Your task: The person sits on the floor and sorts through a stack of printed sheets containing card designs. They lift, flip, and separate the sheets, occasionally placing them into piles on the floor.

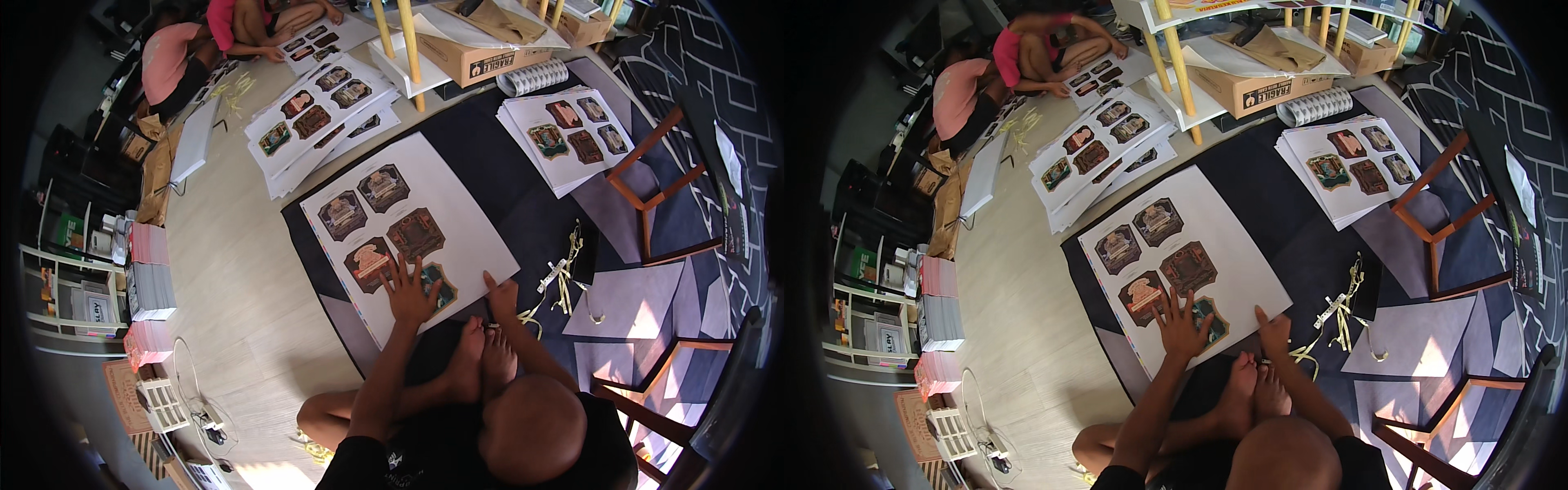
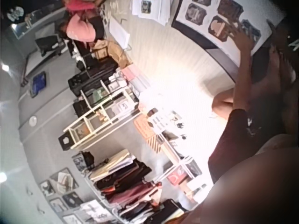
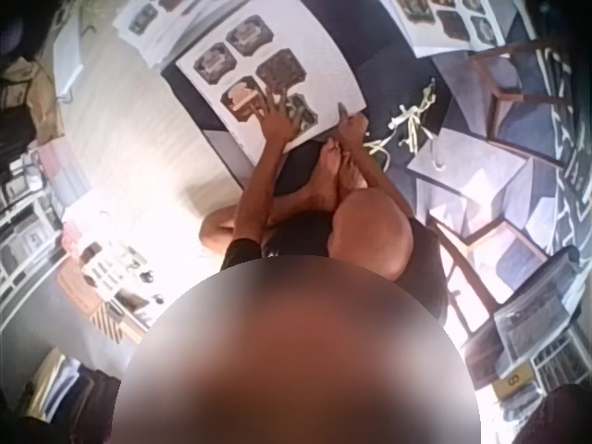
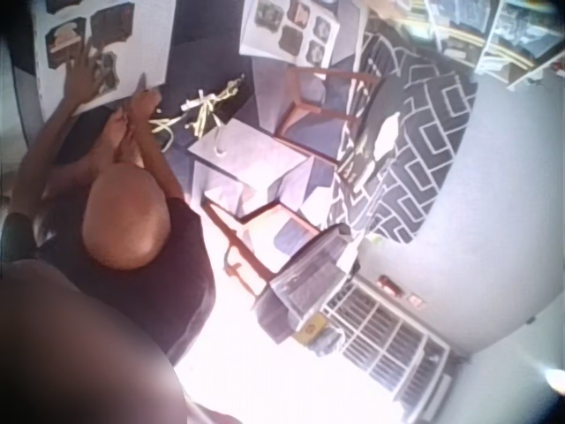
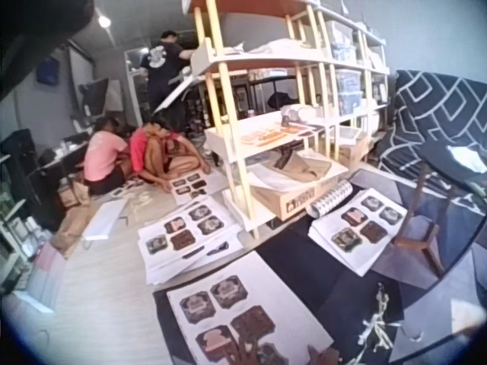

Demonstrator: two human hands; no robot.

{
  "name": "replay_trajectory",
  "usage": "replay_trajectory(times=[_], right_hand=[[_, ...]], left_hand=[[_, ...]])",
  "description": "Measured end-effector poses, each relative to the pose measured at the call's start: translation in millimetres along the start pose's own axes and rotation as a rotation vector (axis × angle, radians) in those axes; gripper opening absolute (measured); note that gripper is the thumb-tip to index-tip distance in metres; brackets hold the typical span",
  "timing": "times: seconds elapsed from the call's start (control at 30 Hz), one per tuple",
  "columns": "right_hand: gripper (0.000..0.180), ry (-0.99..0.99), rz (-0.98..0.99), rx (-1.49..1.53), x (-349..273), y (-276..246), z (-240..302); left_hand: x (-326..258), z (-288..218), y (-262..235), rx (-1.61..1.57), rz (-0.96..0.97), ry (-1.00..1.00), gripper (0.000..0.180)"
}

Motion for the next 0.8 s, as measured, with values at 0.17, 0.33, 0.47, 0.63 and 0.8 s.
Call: replay_trajectory(times=[0.17,0.33,0.47,0.63,0.8], right_hand=[[0.038,-0.449,-0.041,-0.799,-7.5,-3.9,5.1],[0.031,-0.032,0.083,-0.219,8.6,-20.0,-2.5],[0.027,-0.423,0.001,-0.878,-21.2,-6.2,16.8],[0.021,0.201,0.117,0.155,13.8,-22.2,-16.5],[0.025,-0.62,-0.032,-0.725,-36.5,1.5,24.6]], left_hand=[[-3.6,3.7,3.1,-0.011,0.024,-0.025,0.076],[-1.1,1.7,2.2,0.001,0.03,-0.005,0.078],[-7.1,10.7,3.2,-0.007,0.059,-0.038,0.078],[-6.4,3.9,-0.2,0.01,0.074,-0.026,0.077],[-12.3,10.8,0.2,0.022,0.048,-0.038,0.077]])
Point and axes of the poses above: each hand's wrist, its own x-axis towards the middle knuckle, its own y-axis out of the palm, z = x × y, the point moved 3 cm from there along x, towards the middle knuckle, and after that the axes turned 10 degrees about y, right-handed, at the moved point
